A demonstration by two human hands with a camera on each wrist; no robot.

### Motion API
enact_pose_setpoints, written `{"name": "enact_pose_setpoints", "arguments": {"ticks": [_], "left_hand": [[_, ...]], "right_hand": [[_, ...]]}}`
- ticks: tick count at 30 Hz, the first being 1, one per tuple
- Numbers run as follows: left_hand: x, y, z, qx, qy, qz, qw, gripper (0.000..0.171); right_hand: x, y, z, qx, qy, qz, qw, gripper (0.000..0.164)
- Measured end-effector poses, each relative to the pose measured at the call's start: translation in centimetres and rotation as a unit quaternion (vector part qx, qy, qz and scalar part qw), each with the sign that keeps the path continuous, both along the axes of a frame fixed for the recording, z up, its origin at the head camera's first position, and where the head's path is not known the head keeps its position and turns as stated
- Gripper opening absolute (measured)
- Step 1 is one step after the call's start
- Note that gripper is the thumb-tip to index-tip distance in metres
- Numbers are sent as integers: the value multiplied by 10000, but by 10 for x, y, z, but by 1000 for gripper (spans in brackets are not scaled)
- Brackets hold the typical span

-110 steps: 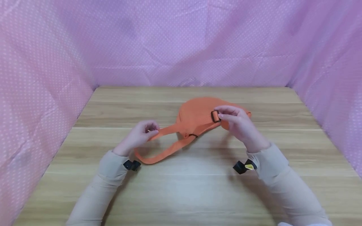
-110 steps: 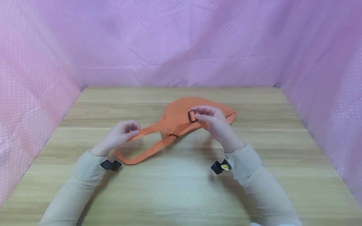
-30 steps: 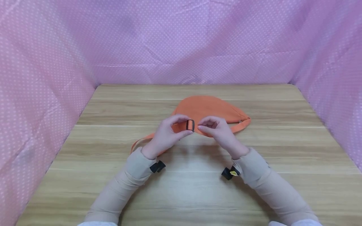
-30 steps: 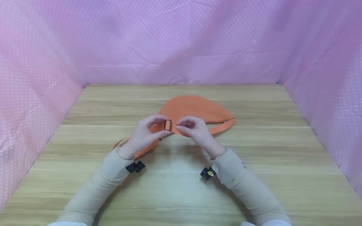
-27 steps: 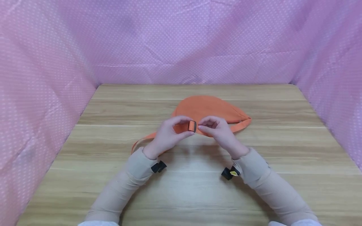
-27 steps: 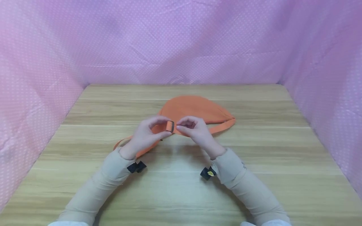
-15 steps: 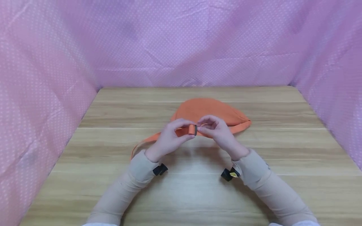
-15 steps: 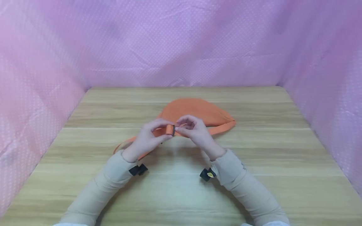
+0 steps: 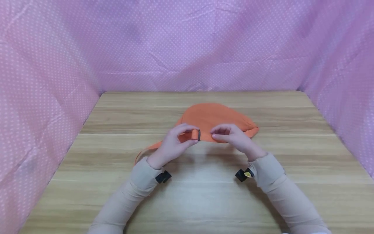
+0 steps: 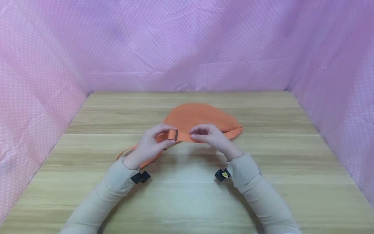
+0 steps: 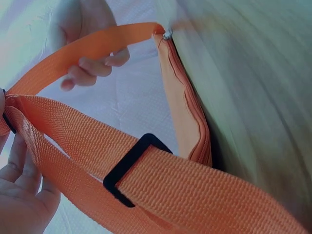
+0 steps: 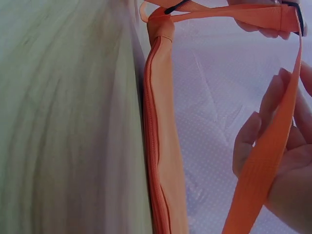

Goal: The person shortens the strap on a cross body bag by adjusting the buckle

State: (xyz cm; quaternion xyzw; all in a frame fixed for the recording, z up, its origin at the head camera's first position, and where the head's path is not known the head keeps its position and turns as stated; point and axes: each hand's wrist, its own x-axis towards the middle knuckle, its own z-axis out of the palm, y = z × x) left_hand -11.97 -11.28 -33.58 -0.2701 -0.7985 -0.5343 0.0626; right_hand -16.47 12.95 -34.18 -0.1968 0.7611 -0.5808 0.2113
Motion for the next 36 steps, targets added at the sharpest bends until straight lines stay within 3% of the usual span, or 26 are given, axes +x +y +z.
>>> {"name": "enact_pose_setpoints", "arguments": {"ticks": [7,15,21,36], "left_hand": [[-3,-1,-3,-32,20,83,10000,34],[0,0,-4,55,-348,100,9993,36],[1,-1,-3,-33,-388,4,9992,34],[-2,-2,-5,-246,-228,-169,9993,34]], "right_hand": [[3,-1,-7,-279,-89,-67,9996,15],[8,-7,-4,-192,-281,-227,9992,4],[9,-12,-6,-476,-285,-161,9983,12],[12,-23,0,-522,-313,-230,9979,9]]}}
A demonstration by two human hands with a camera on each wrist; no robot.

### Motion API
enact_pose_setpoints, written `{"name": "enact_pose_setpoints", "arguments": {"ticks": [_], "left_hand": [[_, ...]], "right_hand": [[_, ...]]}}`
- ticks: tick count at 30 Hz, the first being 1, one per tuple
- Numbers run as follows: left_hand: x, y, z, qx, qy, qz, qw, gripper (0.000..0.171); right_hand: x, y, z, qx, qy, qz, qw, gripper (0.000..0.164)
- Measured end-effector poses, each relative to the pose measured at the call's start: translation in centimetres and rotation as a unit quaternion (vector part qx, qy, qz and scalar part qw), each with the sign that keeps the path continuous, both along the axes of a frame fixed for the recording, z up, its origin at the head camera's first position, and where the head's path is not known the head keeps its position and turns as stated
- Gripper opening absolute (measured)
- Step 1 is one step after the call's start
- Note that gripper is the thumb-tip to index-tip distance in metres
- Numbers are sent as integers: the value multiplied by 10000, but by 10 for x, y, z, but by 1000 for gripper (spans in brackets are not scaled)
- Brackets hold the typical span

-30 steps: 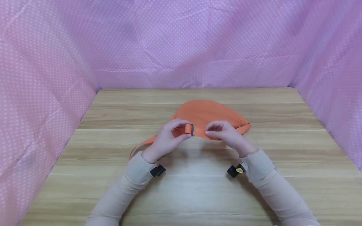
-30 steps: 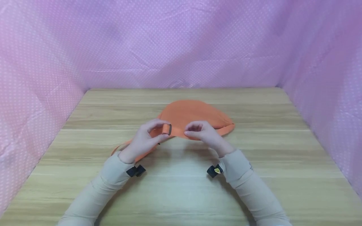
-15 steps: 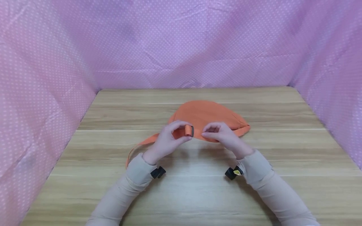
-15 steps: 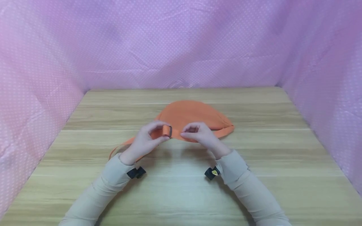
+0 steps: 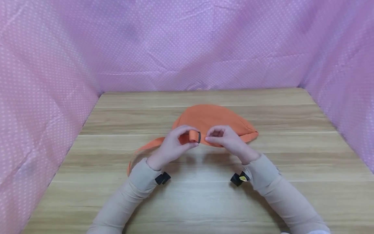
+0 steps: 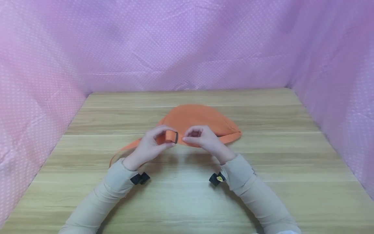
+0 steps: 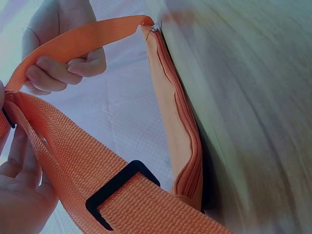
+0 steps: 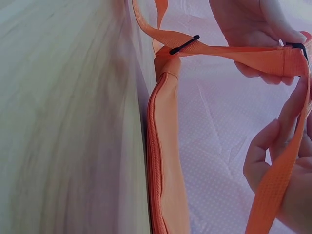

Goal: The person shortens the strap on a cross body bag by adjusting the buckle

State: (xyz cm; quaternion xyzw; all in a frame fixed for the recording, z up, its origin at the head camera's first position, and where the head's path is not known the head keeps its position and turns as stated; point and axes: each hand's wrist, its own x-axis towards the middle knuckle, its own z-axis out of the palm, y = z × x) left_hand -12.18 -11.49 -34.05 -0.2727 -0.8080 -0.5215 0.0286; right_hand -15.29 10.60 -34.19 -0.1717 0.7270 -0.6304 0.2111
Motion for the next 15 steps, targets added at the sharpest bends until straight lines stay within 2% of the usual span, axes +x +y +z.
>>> {"name": "enact_pose_setpoints", "arguments": {"ticks": [6,12,15], "left_hand": [[1,3,0,20,203,-117,9997,34],[3,6,3,112,-73,-247,9996,32],[3,8,3,175,-73,-225,9996,32]], "right_hand": [[3,-3,1,-61,57,-54,10000,16],[6,-4,1,-79,49,-26,10000,19],[6,-4,1,-135,-40,3,9999,19]]}}
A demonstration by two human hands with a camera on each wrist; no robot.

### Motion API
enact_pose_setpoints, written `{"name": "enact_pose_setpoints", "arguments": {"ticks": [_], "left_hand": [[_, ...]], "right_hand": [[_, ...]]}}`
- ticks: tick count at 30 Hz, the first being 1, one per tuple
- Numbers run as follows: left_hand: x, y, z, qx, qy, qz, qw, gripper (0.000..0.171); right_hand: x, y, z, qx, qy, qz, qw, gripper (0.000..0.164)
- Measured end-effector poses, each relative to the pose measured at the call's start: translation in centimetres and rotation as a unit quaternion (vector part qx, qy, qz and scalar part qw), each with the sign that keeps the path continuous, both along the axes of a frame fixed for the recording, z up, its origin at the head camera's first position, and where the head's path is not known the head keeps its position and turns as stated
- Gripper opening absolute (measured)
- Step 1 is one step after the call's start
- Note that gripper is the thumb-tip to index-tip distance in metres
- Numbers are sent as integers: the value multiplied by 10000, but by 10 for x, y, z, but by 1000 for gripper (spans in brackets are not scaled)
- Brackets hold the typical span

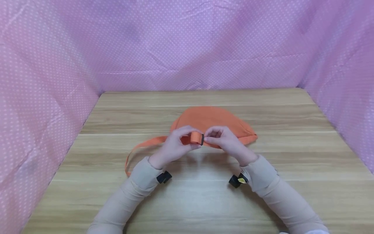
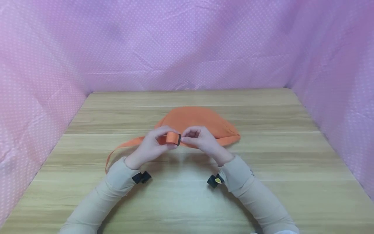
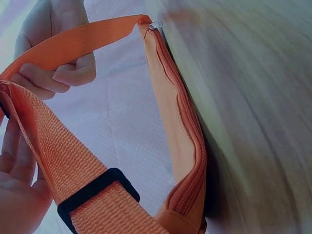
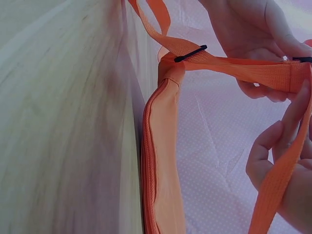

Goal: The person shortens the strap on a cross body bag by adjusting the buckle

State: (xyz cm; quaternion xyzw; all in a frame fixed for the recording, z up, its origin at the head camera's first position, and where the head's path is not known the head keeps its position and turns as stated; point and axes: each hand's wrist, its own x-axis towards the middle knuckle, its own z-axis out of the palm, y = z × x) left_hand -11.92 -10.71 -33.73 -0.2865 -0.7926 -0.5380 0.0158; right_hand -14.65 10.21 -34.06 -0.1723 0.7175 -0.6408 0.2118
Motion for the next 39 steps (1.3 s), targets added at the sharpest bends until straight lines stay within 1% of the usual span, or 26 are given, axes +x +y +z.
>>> {"name": "enact_pose_setpoints", "arguments": {"ticks": [4,6,8,11,14,21,26,30,35,39], "left_hand": [[1,2,-1,53,191,7,9998,30],[2,3,-1,94,293,-23,9995,28],[3,3,-2,138,387,-60,9991,27],[4,3,-3,181,540,-63,9984,27],[4,3,-3,180,634,8,9978,28],[4,3,-5,139,547,120,9983,29],[4,4,-6,227,545,189,9981,29],[4,3,-6,243,535,265,9979,29],[2,2,-8,217,483,177,9984,31],[1,2,-7,138,553,114,9983,32]], "right_hand": [[2,2,0,39,25,51,10000,13],[2,5,-1,127,114,130,9998,9],[3,8,-1,265,297,267,9988,13],[2,15,-2,562,757,432,9946,21],[0,23,-3,753,1070,434,9905,23],[-3,33,-6,531,838,286,9947,20],[-1,30,-6,384,740,191,9963,22],[1,26,-5,380,732,43,9966,22],[3,18,-2,379,601,-96,9974,22],[4,11,2,317,527,-143,9980,22]]}}
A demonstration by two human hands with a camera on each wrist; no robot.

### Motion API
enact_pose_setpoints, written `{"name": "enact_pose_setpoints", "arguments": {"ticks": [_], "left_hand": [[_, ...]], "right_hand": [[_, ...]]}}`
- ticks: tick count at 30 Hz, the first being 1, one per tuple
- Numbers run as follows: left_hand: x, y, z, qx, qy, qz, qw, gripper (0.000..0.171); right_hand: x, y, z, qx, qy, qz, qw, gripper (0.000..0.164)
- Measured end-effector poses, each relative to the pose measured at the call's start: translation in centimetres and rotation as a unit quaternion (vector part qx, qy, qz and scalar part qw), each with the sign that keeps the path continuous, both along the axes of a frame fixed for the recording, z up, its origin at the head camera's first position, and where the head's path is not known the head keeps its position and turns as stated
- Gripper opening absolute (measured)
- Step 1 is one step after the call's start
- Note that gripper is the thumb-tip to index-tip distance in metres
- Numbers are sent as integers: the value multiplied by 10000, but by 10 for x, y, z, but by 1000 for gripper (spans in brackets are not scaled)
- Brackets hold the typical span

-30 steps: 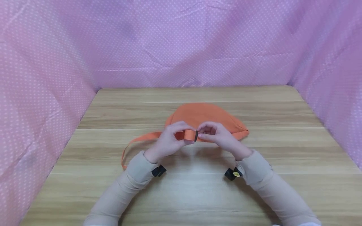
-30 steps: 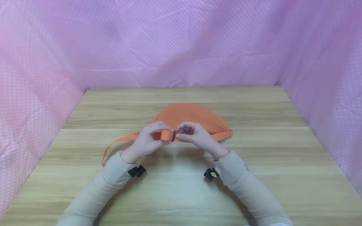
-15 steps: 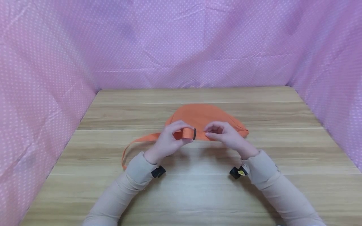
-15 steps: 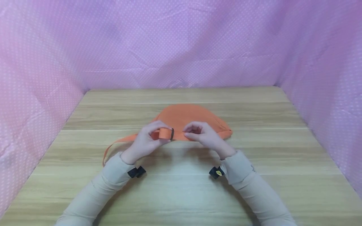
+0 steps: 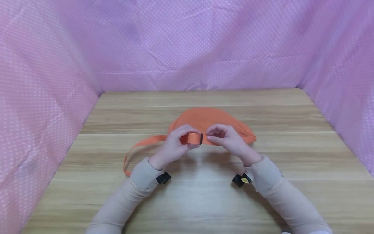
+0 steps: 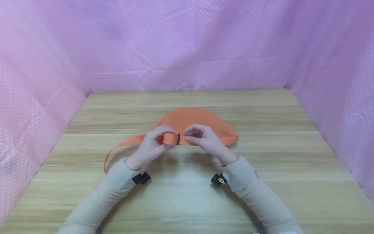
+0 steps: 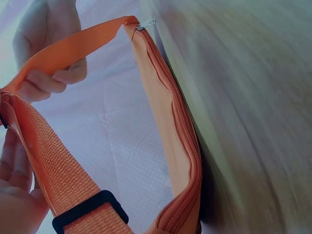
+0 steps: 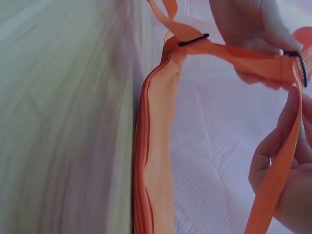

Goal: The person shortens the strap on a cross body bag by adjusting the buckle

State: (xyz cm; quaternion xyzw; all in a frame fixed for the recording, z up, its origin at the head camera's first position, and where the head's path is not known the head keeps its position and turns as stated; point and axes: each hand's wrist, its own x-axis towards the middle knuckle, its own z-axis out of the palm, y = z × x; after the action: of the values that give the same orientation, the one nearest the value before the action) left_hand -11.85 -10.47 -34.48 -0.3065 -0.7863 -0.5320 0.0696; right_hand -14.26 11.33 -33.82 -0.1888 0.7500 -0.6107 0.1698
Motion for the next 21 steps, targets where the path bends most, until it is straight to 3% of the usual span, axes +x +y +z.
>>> {"name": "enact_pose_setpoints", "arguments": {"ticks": [7,21], "left_hand": [[-1,0,2,32,3,-82,10000,31],[-2,-3,6,-10,-138,16,9999,31]], "right_hand": [[5,-8,7,-367,39,122,9992,26],[9,-17,11,-413,-99,-125,9990,33]]}}
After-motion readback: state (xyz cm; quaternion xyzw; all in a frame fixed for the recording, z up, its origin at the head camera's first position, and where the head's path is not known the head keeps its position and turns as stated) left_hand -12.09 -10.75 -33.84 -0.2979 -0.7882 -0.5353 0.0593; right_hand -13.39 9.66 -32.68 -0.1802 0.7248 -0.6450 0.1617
